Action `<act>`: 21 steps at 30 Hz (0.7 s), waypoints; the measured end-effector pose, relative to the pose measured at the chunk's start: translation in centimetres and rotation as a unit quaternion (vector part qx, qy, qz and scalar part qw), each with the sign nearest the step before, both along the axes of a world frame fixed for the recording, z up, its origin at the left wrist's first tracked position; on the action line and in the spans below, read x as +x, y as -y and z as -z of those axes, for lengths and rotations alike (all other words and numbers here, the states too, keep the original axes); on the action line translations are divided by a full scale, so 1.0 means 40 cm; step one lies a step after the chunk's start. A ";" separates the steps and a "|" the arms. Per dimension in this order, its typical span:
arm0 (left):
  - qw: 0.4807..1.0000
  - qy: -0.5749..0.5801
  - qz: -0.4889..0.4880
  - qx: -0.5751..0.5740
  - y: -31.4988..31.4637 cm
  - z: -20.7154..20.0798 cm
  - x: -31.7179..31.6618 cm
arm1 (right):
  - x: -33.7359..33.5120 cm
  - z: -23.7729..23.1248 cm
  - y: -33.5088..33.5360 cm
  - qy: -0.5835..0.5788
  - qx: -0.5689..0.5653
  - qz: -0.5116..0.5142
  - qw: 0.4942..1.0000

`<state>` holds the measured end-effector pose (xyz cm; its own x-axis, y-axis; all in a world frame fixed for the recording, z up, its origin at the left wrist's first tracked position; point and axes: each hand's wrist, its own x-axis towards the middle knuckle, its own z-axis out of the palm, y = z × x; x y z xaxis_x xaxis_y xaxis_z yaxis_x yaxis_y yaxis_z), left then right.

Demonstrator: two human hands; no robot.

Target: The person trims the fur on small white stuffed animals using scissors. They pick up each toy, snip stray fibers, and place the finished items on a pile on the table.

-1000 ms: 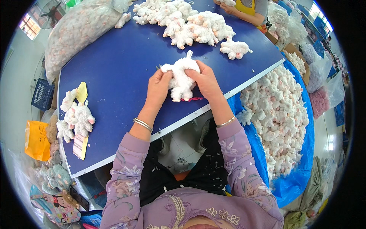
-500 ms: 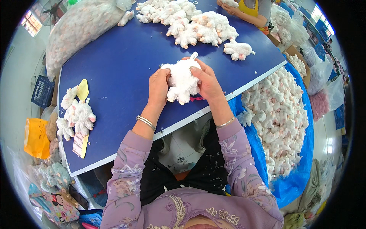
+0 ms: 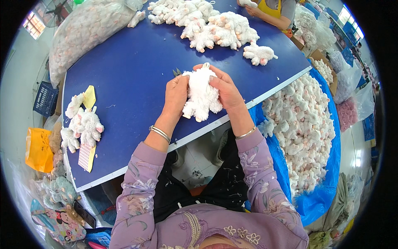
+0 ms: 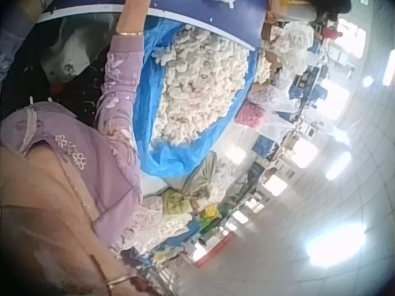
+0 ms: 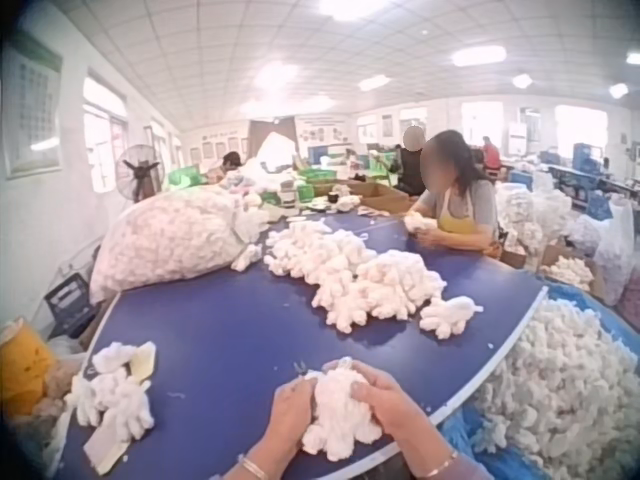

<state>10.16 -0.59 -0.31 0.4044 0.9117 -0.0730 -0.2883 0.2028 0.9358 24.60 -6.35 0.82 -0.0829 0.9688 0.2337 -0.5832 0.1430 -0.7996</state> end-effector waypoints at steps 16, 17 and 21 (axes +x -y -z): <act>0.981 -0.079 0.002 0.175 -0.013 0.001 -0.011 | 0.042 0.014 -0.010 -0.048 -0.014 0.166 0.985; 0.992 -0.026 0.030 0.119 -0.018 0.007 -0.018 | 0.043 0.011 -0.008 -0.017 0.005 0.193 0.981; 0.993 0.100 0.065 -0.006 -0.012 -0.003 -0.020 | 0.057 0.024 -0.018 0.170 -0.031 0.277 0.945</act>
<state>9.36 -0.13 -0.18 0.5256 0.8507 0.0097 -0.4386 0.2612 0.8599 26.90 -5.62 -0.16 0.3801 0.8969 0.2261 -0.1399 0.2974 -0.9444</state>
